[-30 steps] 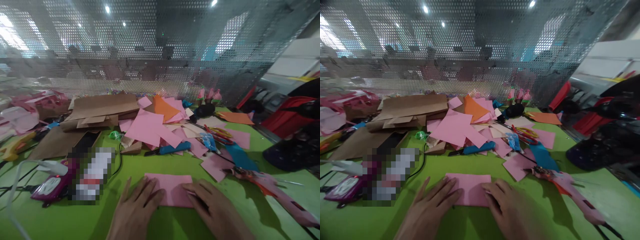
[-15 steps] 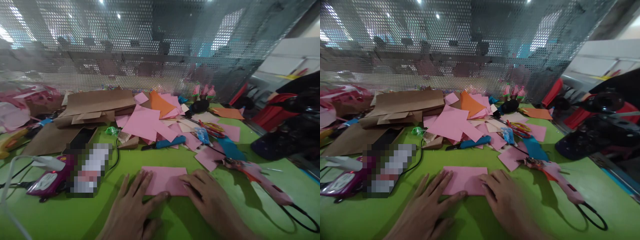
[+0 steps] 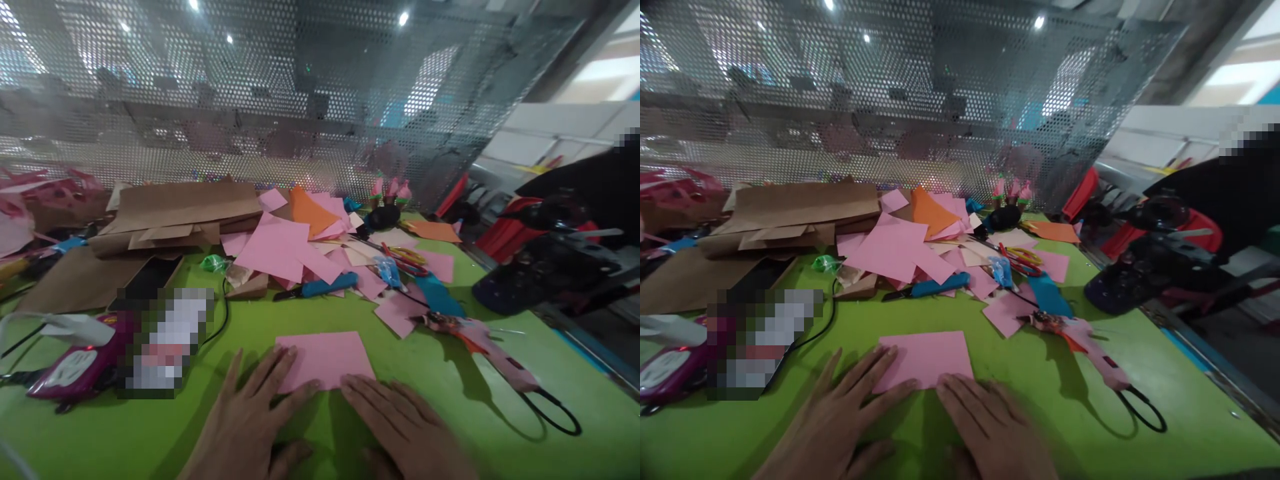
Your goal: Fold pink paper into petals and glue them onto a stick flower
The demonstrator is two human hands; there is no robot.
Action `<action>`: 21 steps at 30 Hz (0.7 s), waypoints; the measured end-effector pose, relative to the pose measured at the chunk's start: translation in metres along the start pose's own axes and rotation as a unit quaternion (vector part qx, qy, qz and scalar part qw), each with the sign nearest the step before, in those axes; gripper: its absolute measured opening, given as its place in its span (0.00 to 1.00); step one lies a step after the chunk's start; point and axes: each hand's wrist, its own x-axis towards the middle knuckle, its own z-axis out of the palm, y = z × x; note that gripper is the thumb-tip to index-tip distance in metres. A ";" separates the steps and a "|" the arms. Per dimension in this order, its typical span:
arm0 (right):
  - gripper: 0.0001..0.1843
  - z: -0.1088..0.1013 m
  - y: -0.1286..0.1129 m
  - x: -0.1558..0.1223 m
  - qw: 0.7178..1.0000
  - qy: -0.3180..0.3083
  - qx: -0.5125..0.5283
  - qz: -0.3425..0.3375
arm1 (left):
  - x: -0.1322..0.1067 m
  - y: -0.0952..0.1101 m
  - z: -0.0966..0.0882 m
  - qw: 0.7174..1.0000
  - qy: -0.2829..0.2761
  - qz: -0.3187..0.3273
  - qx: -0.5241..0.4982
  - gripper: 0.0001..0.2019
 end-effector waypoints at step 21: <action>0.29 -0.001 -0.007 0.004 0.999 0.029 0.022 0.039 | -0.018 0.018 -0.004 0.997 0.062 -0.044 -0.022 0.33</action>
